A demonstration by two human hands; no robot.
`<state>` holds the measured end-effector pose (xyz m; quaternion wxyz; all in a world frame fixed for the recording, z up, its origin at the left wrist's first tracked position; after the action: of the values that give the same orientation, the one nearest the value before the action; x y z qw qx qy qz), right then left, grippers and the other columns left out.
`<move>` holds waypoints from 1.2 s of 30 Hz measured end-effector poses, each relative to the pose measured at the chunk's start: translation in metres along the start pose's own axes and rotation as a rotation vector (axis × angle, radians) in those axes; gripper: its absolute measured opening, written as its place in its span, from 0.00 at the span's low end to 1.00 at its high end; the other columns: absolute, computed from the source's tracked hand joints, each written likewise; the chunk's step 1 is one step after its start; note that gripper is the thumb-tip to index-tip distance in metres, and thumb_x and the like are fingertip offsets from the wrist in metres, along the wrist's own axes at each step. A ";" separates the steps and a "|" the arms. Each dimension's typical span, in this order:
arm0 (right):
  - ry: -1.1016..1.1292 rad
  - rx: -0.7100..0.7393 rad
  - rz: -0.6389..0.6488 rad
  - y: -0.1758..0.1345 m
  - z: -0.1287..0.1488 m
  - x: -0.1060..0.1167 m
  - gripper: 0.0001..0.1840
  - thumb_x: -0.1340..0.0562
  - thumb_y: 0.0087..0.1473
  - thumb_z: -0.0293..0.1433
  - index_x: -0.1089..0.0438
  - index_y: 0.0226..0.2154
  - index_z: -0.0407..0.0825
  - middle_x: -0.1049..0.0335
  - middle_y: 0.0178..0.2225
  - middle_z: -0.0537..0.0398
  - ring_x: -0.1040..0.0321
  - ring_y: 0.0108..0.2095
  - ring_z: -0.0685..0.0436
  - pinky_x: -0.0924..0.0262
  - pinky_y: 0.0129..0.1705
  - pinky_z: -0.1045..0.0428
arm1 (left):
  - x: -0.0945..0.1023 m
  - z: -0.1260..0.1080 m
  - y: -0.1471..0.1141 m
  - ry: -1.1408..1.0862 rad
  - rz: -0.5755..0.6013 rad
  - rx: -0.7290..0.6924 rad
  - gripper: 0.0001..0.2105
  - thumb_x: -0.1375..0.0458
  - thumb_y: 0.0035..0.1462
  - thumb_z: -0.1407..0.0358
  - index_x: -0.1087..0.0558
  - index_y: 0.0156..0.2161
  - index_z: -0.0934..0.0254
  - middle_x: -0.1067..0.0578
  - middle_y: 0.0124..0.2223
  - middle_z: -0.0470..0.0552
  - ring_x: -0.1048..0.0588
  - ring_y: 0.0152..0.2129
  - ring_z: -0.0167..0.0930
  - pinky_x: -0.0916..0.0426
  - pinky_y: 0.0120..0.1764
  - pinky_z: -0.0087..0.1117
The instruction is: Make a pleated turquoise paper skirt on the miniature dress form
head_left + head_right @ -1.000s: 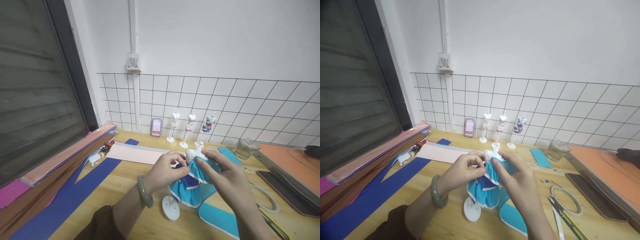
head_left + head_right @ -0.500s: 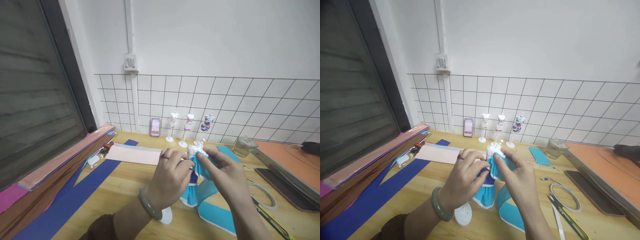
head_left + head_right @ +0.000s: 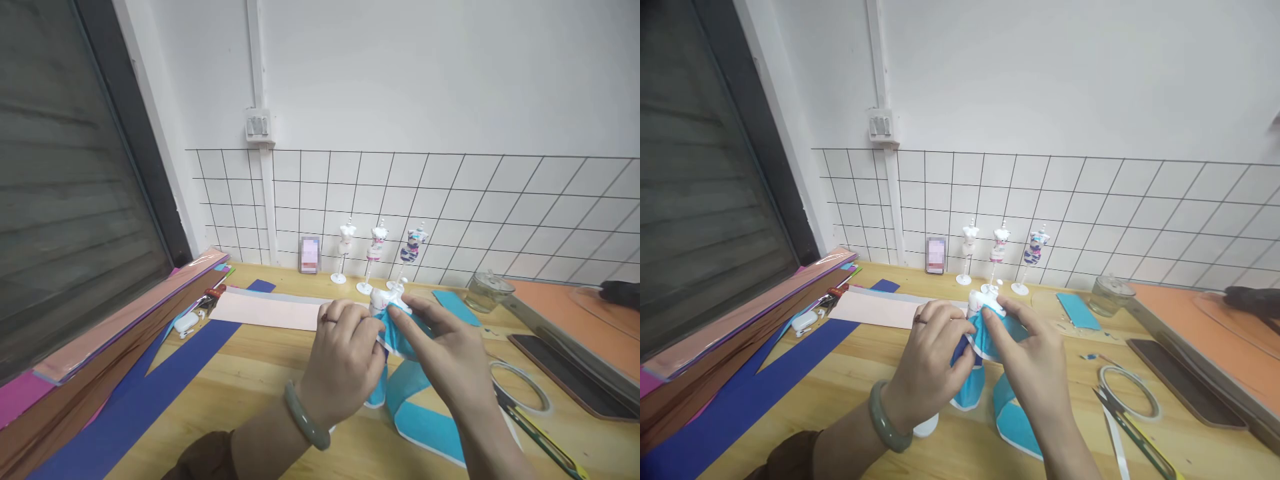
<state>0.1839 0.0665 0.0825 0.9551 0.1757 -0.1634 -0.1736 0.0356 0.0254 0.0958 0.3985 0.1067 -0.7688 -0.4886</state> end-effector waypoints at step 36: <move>0.031 -0.091 -0.020 0.001 -0.008 0.007 0.25 0.32 0.39 0.48 0.24 0.38 0.49 0.23 0.37 0.48 0.28 0.40 0.34 0.31 0.33 0.46 | 0.007 -0.014 0.000 -0.004 -0.047 -0.190 0.11 0.50 0.55 0.79 0.27 0.32 0.66 0.26 0.30 0.50 0.31 0.32 0.31 0.39 0.36 0.36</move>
<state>0.1938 0.0673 0.0774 0.9628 0.1364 -0.1387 -0.1877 0.0408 0.0117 0.1021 0.3936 0.0854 -0.7171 -0.5688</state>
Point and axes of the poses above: each hand's wrist, its own y-axis towards the middle knuckle, its own x-axis out of the back of the hand, z = x × y, the point moved 8 cm from there along y, towards the middle knuckle
